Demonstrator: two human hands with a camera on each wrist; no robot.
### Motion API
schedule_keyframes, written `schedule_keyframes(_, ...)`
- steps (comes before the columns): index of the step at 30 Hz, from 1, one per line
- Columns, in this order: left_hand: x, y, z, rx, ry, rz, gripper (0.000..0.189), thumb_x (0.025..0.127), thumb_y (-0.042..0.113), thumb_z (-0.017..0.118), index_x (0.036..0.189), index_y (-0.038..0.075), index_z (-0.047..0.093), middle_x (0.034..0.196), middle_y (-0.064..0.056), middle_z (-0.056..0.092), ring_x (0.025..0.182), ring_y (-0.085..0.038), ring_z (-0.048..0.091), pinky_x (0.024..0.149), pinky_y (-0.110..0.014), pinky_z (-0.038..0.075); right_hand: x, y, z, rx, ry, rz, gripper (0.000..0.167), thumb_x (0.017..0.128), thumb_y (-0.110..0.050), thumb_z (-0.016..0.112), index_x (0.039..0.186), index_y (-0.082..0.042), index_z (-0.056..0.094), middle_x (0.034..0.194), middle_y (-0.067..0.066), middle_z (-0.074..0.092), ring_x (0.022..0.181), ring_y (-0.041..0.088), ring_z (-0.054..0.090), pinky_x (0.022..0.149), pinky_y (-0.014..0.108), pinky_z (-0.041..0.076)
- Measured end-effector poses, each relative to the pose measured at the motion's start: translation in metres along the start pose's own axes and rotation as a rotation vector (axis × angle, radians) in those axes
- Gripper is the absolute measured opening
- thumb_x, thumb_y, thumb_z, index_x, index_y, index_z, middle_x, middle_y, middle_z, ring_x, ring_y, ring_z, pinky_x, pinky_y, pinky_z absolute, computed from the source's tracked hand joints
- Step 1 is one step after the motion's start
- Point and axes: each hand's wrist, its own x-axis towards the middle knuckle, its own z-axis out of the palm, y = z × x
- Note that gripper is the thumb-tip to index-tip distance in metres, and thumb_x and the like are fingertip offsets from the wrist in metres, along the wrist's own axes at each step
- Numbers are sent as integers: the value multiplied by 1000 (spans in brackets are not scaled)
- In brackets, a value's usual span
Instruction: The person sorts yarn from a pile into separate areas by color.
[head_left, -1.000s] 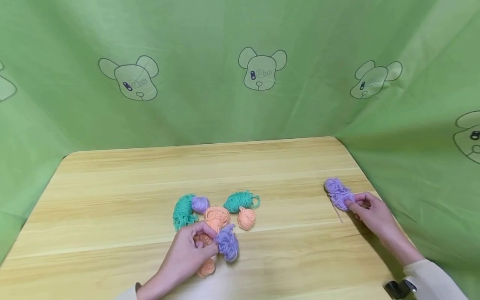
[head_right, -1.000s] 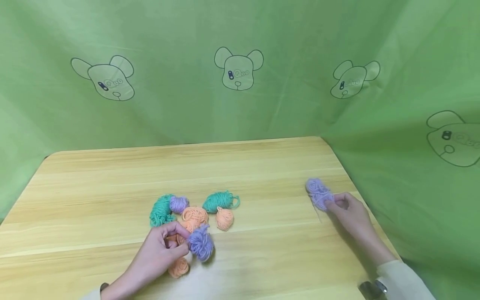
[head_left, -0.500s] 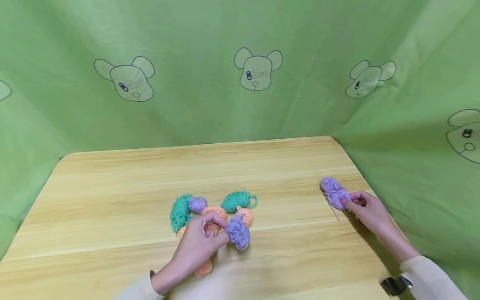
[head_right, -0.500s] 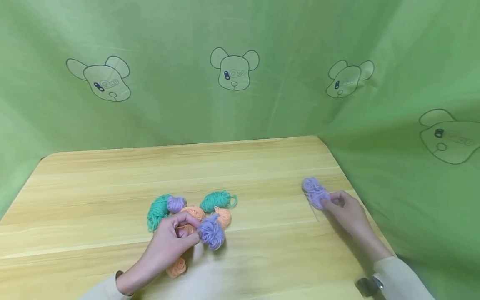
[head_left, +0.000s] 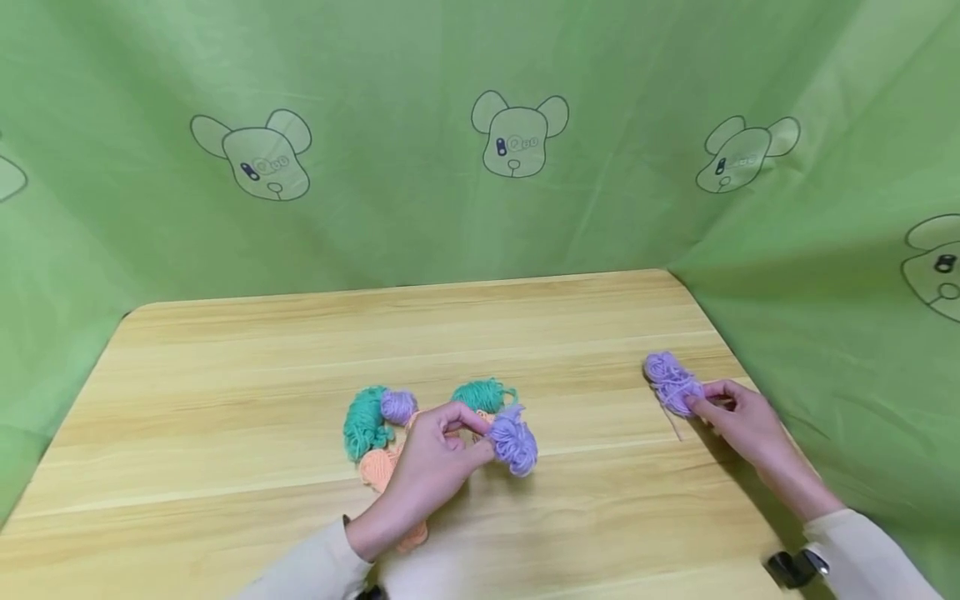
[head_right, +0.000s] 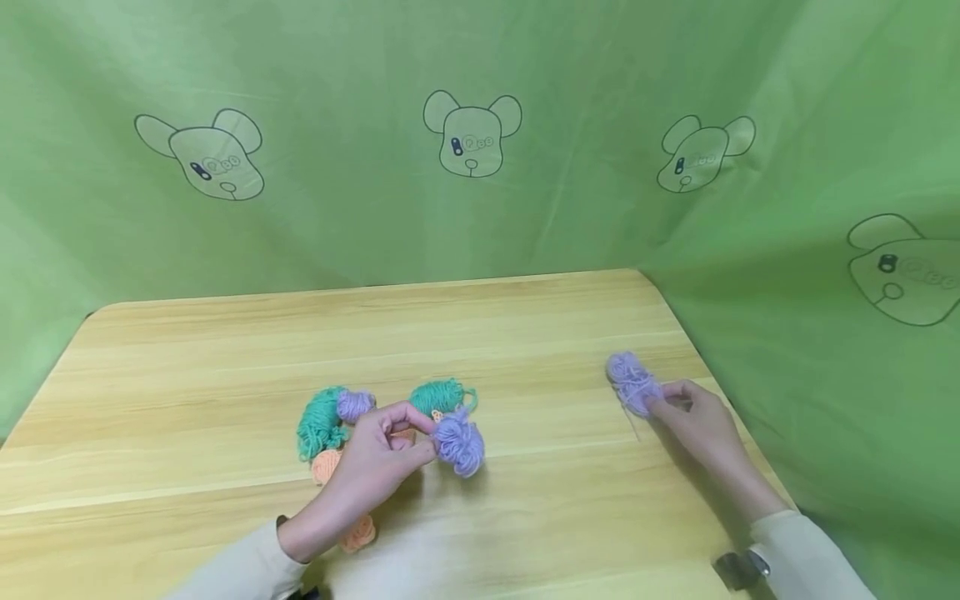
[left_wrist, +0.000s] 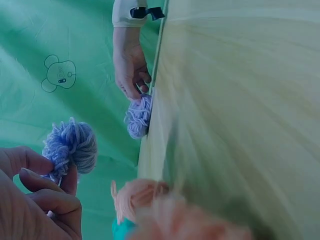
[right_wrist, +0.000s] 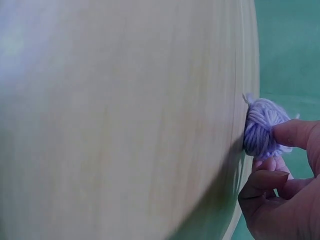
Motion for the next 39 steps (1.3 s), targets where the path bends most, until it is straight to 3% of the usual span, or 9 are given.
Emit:
schedule_keyframes(6,12,5,25,-34,15,14,16,84,1,80,98,8,75,87,-1,67,54,-7,40,49,-20,37,1,-2,1,-9,7,-2,40,107,-24,71,125,11,63,95,5,66,75,13,59,61,27,50)
schedule_keyframes(11,25,9,54,-32,29,35,16,84,2,81,94,13,76,108,5,75,50,-6,39,46,-21,36,2,-1,2,-4,23,2,39,107,-24,70,126,9,61,95,5,65,74,13,57,58,28,48)
schedule_keyframes(16,35,9,78,-49,46,2,18,84,1,80,92,16,75,106,9,76,49,-7,40,46,-22,36,4,-1,2,9,34,-22,41,107,-21,70,132,9,57,105,8,65,76,11,58,61,27,51)
schedule_keyframes(21,46,8,100,-63,70,-14,18,82,2,83,90,16,75,103,10,74,54,-7,49,52,-23,44,4,2,2,11,44,-57,41,108,-17,69,136,8,53,110,15,67,77,10,60,62,27,53)
schedule_keyframes(30,66,5,142,-66,125,-67,21,79,3,87,84,19,74,93,13,70,83,-11,62,71,-31,51,5,7,0,-35,76,-75,36,107,-22,71,128,5,61,113,16,67,82,5,60,66,25,52)
schedule_keyframes(34,75,0,159,-43,139,-96,24,78,3,87,80,22,72,87,14,68,79,-9,60,69,-30,51,3,10,2,-46,89,-82,36,106,-22,73,128,5,63,113,18,69,80,6,61,65,26,54)
schedule_keyframes(39,93,-11,170,-8,187,-82,24,78,2,87,79,20,72,82,12,67,71,-9,58,66,-30,51,3,11,3,-80,102,-97,38,106,-25,72,129,5,66,113,19,70,81,12,61,65,27,52)
